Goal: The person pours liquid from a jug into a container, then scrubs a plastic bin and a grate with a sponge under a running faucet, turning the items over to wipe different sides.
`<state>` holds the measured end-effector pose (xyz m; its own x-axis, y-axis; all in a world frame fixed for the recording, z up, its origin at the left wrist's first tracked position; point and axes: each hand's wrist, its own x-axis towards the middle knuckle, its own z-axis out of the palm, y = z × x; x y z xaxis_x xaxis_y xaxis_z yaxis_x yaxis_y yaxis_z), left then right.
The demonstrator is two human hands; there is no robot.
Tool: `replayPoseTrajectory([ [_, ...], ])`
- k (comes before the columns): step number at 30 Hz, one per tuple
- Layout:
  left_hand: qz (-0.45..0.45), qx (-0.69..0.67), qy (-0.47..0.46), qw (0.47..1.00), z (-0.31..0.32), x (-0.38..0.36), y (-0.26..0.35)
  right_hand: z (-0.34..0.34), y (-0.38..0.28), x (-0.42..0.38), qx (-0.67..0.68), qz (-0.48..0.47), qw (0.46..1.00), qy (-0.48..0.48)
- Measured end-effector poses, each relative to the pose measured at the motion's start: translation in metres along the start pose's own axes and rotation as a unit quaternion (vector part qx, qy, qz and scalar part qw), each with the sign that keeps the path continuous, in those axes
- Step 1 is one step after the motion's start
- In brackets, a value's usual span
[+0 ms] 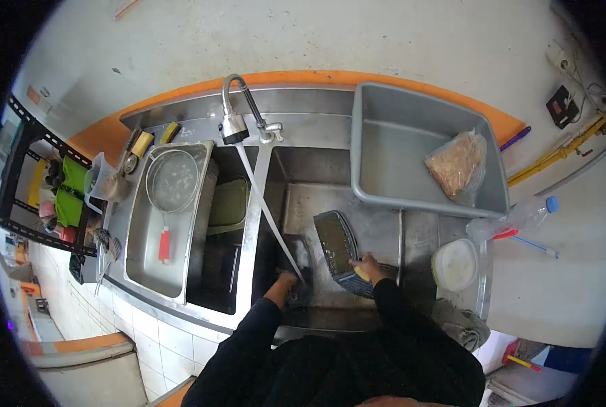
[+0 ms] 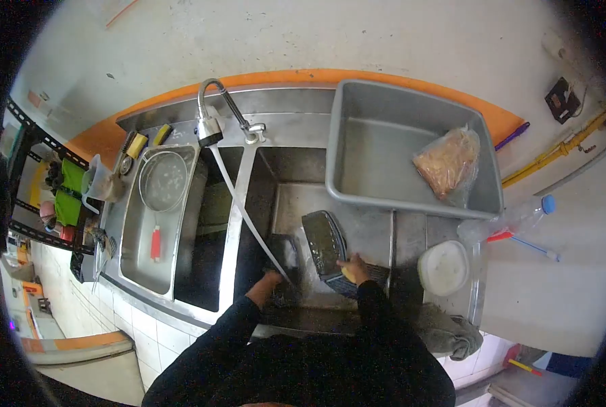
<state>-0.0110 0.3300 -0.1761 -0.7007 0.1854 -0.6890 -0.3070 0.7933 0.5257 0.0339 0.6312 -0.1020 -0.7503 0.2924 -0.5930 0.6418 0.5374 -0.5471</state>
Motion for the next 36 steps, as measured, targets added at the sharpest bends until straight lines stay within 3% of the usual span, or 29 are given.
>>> replayPoseTrajectory([
  [1, 0.010, 0.032, 0.025, 0.999, -0.001, -0.003, -0.001, -0.007, -0.004, -0.019, 0.002, -0.089, 0.995, -0.040],
  [2, 0.021, 0.065, 0.042, 0.997, 0.000, -0.006, -0.002, 0.001, -0.004, -0.014, 0.005, -0.094, 0.995, -0.041],
  [4, 0.046, 0.132, 0.066, 0.988, 0.000, -0.011, -0.002, 0.030, 0.009, 0.001, 0.043, 0.040, 0.998, 0.008],
  [6, 0.086, 0.216, 0.070, 0.970, -0.003, -0.019, -0.004, 0.035, 0.014, 0.006, 0.028, 0.006, 1.000, -0.005],
  [8, 0.153, 0.335, 0.071, 0.927, -0.007, -0.023, -0.007, 0.036, 0.018, 0.006, 0.191, 0.012, 0.982, 0.005],
  [9, 0.172, 0.363, 0.077, 0.913, -0.008, -0.023, -0.006, 0.032, 0.018, 0.008, 0.148, -0.005, 0.988, 0.036],
  [10, 0.173, 0.359, 0.076, 0.914, -0.006, -0.022, -0.002, 0.028, 0.017, 0.012, 0.144, -0.005, 0.989, 0.037],
  [11, 0.078, 0.212, 0.126, 0.966, -0.005, -0.015, 0.001, 0.027, 0.023, 0.022, 0.121, -0.001, 0.993, 0.015],
  [12, -0.021, 0.057, 0.169, 0.984, -0.003, -0.010, 0.005, 0.024, 0.027, 0.029, 0.096, 0.004, 0.995, -0.007],
  [13, -0.021, 0.053, 0.166, 0.984, -0.001, -0.010, 0.011, -0.013, -0.010, 0.004, 0.144, 0.009, 0.986, -0.085],
  [15, 0.041, 0.009, 0.270, 0.962, 0.002, -0.013, 0.030, -0.038, -0.023, 0.008, 0.156, -0.006, 0.980, -0.121],
  [17, 0.016, -0.047, 0.214, 0.975, 0.002, -0.012, 0.047, -0.060, -0.040, 0.003, 0.167, -0.021, 0.973, -0.158],
  [18, -0.005, -0.098, 0.161, 0.982, 0.000, -0.011, 0.055, -0.073, -0.059, -0.008, 0.199, -0.005, 0.969, -0.143],
  [19, -0.093, -0.075, 0.131, 0.984, -0.004, -0.019, 0.067, -0.082, -0.074, -0.014, 0.232, 0.011, 0.965, -0.126],
  [20, -0.092, -0.078, 0.130, 0.984, 0.005, -0.011, 0.058, -0.086, -0.079, -0.013, 0.229, 0.011, 0.965, -0.125],
  [23, -0.034, -0.108, 0.090, 0.990, 0.021, 0.013, 0.040, -0.107, -0.116, -0.030, 0.088, -0.002, 0.993, -0.077],
  [24, -0.075, -0.154, 0.067, 0.983, 0.013, -0.001, 0.054, -0.113, -0.131, -0.040, 0.085, -0.001, 0.994, -0.076],
  [26, -0.122, -0.204, 0.033, 0.971, 0.004, -0.015, 0.071, -0.115, -0.150, -0.051, -0.145, 0.003, 0.989, 0.003],
  [32, -0.084, -0.150, 0.034, 0.984, -0.003, -0.031, 0.092, -0.104, -0.160, -0.087, -0.276, -0.095, 0.943, 0.159],
  [36, -0.053, -0.087, 0.068, 0.992, -0.020, -0.048, 0.117, -0.112, -0.157, -0.114, -0.269, -0.115, 0.935, 0.202],
])
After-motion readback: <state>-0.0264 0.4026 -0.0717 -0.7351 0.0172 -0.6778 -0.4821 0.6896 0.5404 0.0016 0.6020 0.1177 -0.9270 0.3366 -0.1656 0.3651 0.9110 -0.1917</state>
